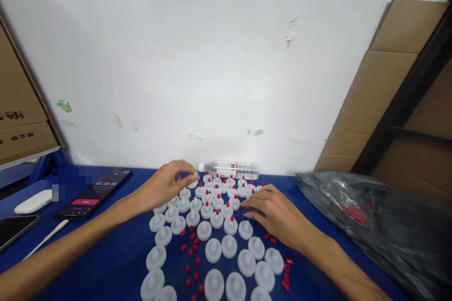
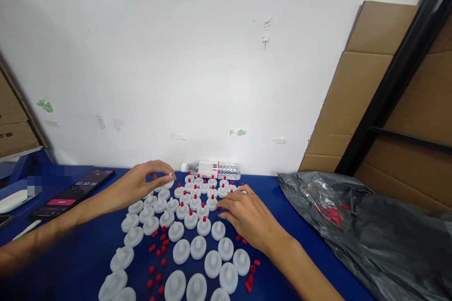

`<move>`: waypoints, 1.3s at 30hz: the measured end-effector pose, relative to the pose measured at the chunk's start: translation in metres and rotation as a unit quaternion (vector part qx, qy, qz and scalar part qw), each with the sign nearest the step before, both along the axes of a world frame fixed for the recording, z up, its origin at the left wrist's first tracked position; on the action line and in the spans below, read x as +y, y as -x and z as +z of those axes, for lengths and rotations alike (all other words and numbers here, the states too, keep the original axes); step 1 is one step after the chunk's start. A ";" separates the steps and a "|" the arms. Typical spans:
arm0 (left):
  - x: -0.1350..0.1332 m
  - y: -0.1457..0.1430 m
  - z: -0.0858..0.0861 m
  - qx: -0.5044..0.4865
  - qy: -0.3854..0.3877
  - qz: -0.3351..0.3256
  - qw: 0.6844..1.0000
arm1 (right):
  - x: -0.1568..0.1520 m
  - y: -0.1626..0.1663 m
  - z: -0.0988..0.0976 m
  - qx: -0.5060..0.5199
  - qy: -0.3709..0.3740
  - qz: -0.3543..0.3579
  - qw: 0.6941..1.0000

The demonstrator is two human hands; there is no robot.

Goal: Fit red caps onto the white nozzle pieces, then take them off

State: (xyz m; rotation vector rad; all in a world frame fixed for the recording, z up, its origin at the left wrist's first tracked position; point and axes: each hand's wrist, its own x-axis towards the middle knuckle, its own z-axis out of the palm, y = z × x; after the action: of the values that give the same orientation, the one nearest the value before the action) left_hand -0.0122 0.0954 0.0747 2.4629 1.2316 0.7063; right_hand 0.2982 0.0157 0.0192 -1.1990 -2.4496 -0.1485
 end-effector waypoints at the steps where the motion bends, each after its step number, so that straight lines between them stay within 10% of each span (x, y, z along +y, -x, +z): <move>1: 0.005 -0.001 0.003 0.015 -0.016 0.016 1.000 | 0.000 0.000 0.001 0.005 -0.001 -0.001 1.000; 24: 0.048 -0.009 -0.027 0.176 0.015 0.035 0.984 | 0.002 0.005 -0.013 0.003 -0.027 0.002 1.000; 31: 0.001 -0.031 0.008 0.075 -0.047 0.017 0.996 | -0.004 0.012 0.000 0.131 -0.171 0.023 0.976; 36: -0.050 -0.058 0.015 -0.030 0.143 -0.136 0.980 | -0.018 0.025 0.011 0.223 -0.235 0.052 0.944; 39: -0.057 -0.066 0.006 -0.054 0.109 -0.126 0.985 | -0.020 0.026 0.012 0.223 -0.239 0.066 0.943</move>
State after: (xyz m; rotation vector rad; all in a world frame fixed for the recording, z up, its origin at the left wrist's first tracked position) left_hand 0.0535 0.0388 0.0805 2.3101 0.8863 0.5938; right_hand 0.2721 -0.0047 0.0314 -0.7522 -1.9347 -0.3642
